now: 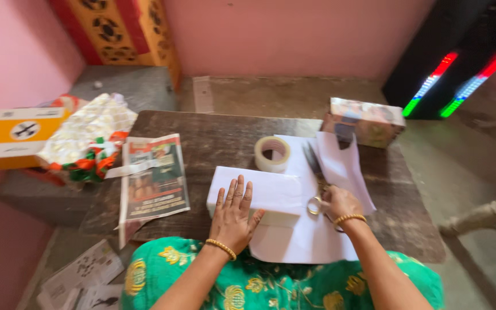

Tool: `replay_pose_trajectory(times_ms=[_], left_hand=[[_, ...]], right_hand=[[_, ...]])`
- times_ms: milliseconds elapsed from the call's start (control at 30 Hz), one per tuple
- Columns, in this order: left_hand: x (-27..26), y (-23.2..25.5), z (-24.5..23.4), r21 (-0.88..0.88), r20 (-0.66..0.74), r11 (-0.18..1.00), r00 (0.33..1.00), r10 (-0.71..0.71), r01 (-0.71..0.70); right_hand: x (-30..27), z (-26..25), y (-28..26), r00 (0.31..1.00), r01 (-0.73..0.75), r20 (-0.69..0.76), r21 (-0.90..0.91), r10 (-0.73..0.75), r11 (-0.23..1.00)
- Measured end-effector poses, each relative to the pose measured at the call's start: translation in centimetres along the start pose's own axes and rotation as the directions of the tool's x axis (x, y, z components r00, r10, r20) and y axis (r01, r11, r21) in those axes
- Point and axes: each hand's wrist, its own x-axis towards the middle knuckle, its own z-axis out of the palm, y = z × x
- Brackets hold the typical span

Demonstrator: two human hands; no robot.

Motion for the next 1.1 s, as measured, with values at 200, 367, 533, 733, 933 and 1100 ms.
replay_pose_trajectory(times_ms=[200,367,533,733,933,1100], left_hand=[[3.0,-5.0,-1.7,-0.117,-0.143,0.936,0.927,-0.346,0.331],[11.8,-4.0,2.3,-0.244,0.088,0.96,0.989,-0.119,0.137],[20.7,0.0,11.5,-0.017,0.555,0.968,0.807,-0.201,0.252],[24.0,-1.1,18.6,0.073,0.589,0.924,0.731,-0.344,0.376],[24.2,-2.4,9.0,-0.576,0.232,0.749,0.944,-0.235,0.328],[14.9,-1.3,-4.2,-0.743,0.439,-0.611,0.888,-0.138,0.273]], right_hand=[[-0.1,0.3,-2.0,1.0,-0.018,0.022,-0.122,0.021,0.992],[-0.3,-0.6,-3.8,0.998,-0.04,-0.057,-0.048,0.037,0.998],[0.0,-2.9,-4.8,0.987,-0.041,-0.155,0.036,0.046,0.999],[0.7,-5.9,-4.0,0.968,0.058,-0.252,0.217,-0.001,0.974],[1.9,-5.8,-4.6,0.915,0.352,-0.394,0.673,-0.088,0.651],[-0.1,-7.2,-8.5,0.946,0.118,-0.089,0.99,-0.312,0.074]])
